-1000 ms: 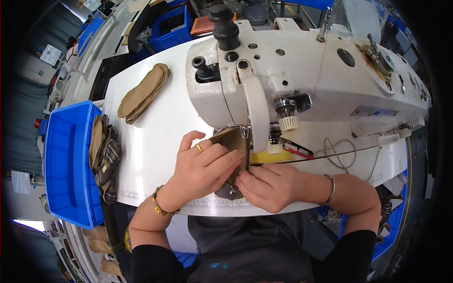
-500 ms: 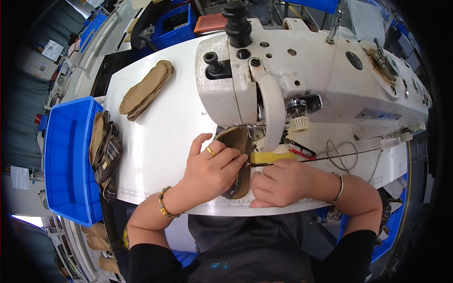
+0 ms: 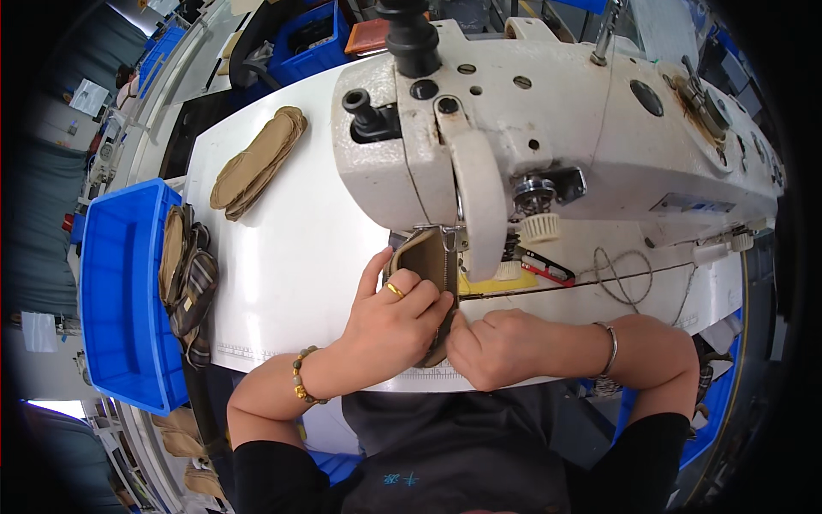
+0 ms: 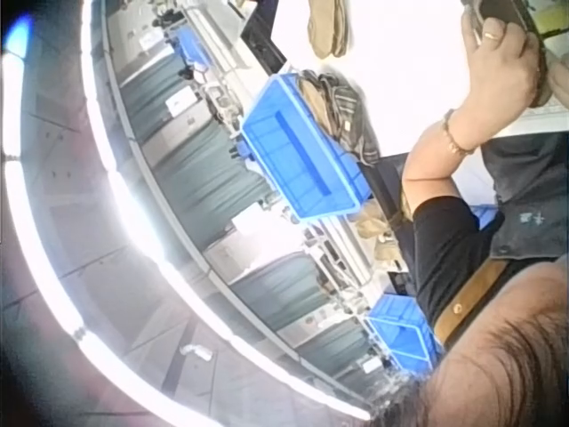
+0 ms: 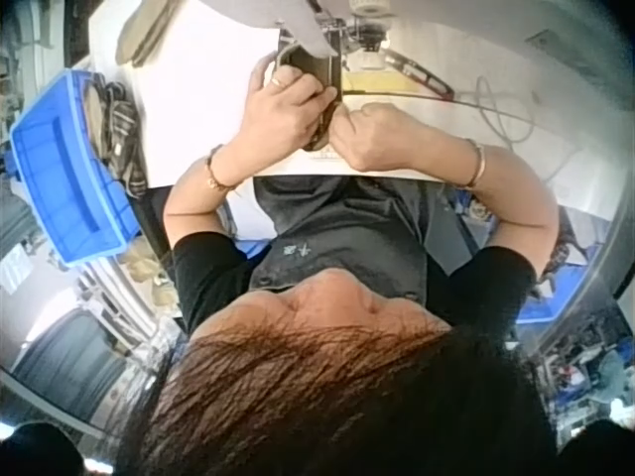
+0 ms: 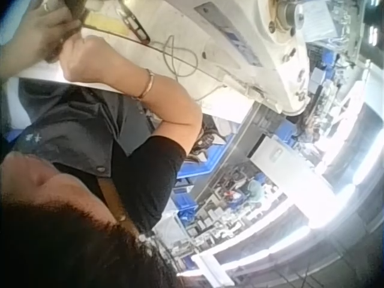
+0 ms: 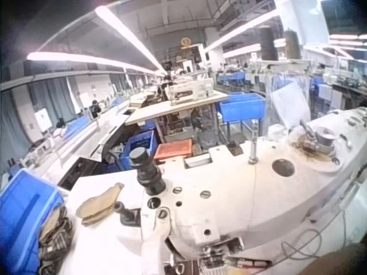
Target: The recorder is using an industrial sewing machine to sew the components of a shoe upper, specifically a sandal strap.
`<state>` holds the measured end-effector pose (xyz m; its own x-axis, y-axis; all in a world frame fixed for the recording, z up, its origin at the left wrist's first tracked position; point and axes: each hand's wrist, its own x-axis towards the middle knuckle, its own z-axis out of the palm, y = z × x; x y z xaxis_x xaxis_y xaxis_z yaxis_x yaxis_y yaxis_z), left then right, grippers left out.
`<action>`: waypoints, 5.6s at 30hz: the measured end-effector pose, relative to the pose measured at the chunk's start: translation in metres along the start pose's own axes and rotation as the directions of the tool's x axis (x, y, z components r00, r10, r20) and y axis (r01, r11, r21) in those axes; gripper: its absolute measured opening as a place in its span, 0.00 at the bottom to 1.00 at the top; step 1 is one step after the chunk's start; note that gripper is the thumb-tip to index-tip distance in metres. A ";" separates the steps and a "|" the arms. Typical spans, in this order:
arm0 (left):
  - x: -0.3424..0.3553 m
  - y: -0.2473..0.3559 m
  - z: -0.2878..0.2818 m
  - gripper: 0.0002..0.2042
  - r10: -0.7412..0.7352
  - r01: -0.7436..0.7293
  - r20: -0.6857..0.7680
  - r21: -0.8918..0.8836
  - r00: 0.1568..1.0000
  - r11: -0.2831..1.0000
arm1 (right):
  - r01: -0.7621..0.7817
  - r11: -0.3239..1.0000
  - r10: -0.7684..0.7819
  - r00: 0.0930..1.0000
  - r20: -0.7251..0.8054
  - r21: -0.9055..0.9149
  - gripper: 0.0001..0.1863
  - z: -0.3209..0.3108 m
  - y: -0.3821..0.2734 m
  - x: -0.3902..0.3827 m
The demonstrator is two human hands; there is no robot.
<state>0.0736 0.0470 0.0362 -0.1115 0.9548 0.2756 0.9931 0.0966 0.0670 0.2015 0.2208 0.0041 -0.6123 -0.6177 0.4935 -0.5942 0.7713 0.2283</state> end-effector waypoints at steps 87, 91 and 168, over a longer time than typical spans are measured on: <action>0.023 -0.023 -0.005 0.19 -0.012 0.015 -0.026 0.118 1.000 0.993 | -0.312 0.946 0.312 0.950 0.011 0.083 0.05 0.012 0.021 0.002; 0.024 -0.031 0.009 0.17 -0.072 0.068 -0.020 -0.153 0.997 0.986 | -0.290 0.953 0.291 0.957 0.005 0.090 0.05 0.012 0.018 0.002; 0.043 -0.029 0.006 0.12 -0.140 0.140 0.041 -0.007 0.989 0.990 | -0.460 0.881 0.456 0.888 0.060 0.110 0.12 0.026 0.036 -0.005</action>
<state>0.0405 0.0864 0.0406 -0.2478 0.9426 0.2239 0.9673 0.2276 0.1121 0.1699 0.2475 -0.0121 -0.8460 -0.2063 0.4917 -0.2995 0.9468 -0.1180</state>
